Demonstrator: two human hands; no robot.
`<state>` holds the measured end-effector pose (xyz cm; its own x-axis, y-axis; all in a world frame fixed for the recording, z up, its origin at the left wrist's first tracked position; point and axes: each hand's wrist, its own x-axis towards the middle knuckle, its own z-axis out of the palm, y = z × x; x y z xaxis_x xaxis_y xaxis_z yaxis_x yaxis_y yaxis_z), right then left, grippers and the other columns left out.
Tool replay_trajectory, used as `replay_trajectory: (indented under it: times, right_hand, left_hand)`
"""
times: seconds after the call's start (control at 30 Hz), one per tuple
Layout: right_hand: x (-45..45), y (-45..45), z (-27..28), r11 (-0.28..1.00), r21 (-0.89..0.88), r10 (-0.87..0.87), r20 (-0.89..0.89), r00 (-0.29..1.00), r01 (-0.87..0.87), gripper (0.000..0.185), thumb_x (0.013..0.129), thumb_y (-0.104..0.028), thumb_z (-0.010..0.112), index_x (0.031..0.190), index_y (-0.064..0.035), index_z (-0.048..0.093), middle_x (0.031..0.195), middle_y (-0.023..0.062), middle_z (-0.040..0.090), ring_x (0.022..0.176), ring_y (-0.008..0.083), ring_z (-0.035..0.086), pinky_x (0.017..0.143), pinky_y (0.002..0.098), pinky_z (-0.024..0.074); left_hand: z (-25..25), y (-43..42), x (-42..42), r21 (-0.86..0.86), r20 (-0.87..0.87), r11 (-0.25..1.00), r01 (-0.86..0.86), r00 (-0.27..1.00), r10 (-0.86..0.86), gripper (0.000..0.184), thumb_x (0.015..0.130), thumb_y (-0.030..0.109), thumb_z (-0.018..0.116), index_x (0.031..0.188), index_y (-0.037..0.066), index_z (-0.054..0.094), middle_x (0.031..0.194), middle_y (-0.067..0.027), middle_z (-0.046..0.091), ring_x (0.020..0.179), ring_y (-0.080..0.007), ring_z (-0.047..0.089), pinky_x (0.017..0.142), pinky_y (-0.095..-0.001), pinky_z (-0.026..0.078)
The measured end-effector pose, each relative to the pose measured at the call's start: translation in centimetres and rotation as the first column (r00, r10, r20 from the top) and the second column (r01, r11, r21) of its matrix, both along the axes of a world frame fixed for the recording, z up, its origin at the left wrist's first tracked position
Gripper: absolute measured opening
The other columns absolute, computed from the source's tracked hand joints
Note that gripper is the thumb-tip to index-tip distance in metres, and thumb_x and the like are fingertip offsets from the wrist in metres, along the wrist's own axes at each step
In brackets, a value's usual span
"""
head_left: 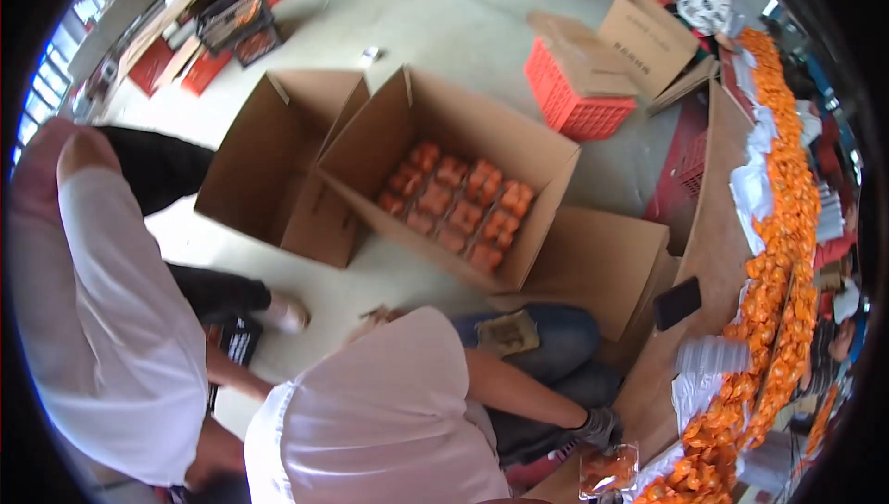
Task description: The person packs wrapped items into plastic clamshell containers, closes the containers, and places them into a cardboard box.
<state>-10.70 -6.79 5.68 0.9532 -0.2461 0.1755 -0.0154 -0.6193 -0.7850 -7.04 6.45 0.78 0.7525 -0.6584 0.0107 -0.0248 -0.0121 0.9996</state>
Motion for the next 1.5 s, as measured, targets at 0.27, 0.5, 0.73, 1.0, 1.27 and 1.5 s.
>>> replay_trajectory:
  times: [0.27,0.5,0.73,1.0,1.27,1.5]
  right_hand:
    - [-3.5,-1.1,-1.2,0.99,0.04,-0.134,-0.014,0.991,0.134,0.017,0.089,-0.016,0.055,0.093,-0.0009,0.062,0.074,0.007,0.06,0.065,0.0181,0.054,0.061,0.0285,0.0462]
    - [-5.4,-1.2,-1.5,0.983,0.038,-0.178,-0.009,0.984,0.178,0.016,0.089,-0.014,0.055,0.094,-0.0003,0.063,0.076,0.0078,0.061,0.067,0.0193,0.055,0.063,0.0289,0.047]
    - [-9.7,-2.8,-1.3,0.972,0.051,-0.228,-0.009,0.974,0.228,0.016,0.089,-0.012,0.055,0.095,0.0003,0.063,0.078,0.0086,0.062,0.069,0.0205,0.056,0.066,0.0294,0.0478]
    - [-14.1,-6.3,1.2,0.959,-0.243,-0.226,-0.343,0.912,0.147,0.026,0.089,-0.023,0.055,0.098,-0.0005,0.064,0.068,0.002,0.056,0.057,0.0143,0.047,0.052,0.0288,0.0392]
    - [-13.5,-4.6,3.7,0.837,0.445,-0.125,-0.412,0.902,0.319,0.038,0.085,-0.02,0.066,0.117,0.0008,0.06,0.105,0.0023,0.065,0.093,0.0103,0.056,0.089,0.0235,0.0417]
    - [-14.1,-5.9,2.7,0.92,0.277,-0.121,-0.474,0.872,0.278,0.051,0.083,-0.028,0.069,0.122,0.0028,0.055,0.112,0.0054,0.061,0.1,0.0123,0.054,0.091,0.0277,0.0418]
  left_hand:
    - [2.2,2.4,-1.2,-0.098,0.034,0.995,0.013,0.999,-0.009,0.015,0.073,0.01,0.073,0.087,0.005,0.067,0.076,-0.0063,0.067,0.071,-0.0168,0.061,0.067,-0.0314,0.049]
    - [1.4,1.6,-0.7,-0.215,-0.02,0.97,0.115,0.992,-0.122,0.015,0.077,0.014,0.069,0.089,0.005,0.068,0.08,-0.0099,0.067,0.074,-0.0218,0.062,0.069,-0.0334,0.048]
    - [1.1,2.2,-0.2,-0.109,0.235,0.979,0.171,0.962,-0.141,0.014,0.08,0.019,0.065,0.087,0.007,0.066,0.085,-0.0131,0.065,0.079,-0.0269,0.061,0.072,-0.0378,0.048]
    - [0.4,2.6,3.0,-0.388,-0.001,0.766,0.513,0.831,-0.557,0.014,0.089,0.019,0.061,0.093,0.006,0.065,0.085,-0.0004,0.064,0.076,-0.0095,0.057,0.07,-0.0282,0.048]
    - [3.7,2.9,3.6,-0.078,-0.345,0.873,0.481,0.809,-0.476,0.021,0.088,0.016,0.064,0.104,0.002,0.065,0.09,-0.0014,0.065,0.076,-0.0079,0.057,0.075,-0.0243,0.049]
    - [0.4,1.9,3.6,-0.215,-0.268,0.795,0.567,0.749,-0.606,0.019,0.092,0.02,0.059,0.105,0.006,0.064,0.097,-0.0019,0.064,0.09,-0.01,0.056,0.08,-0.0273,0.049]
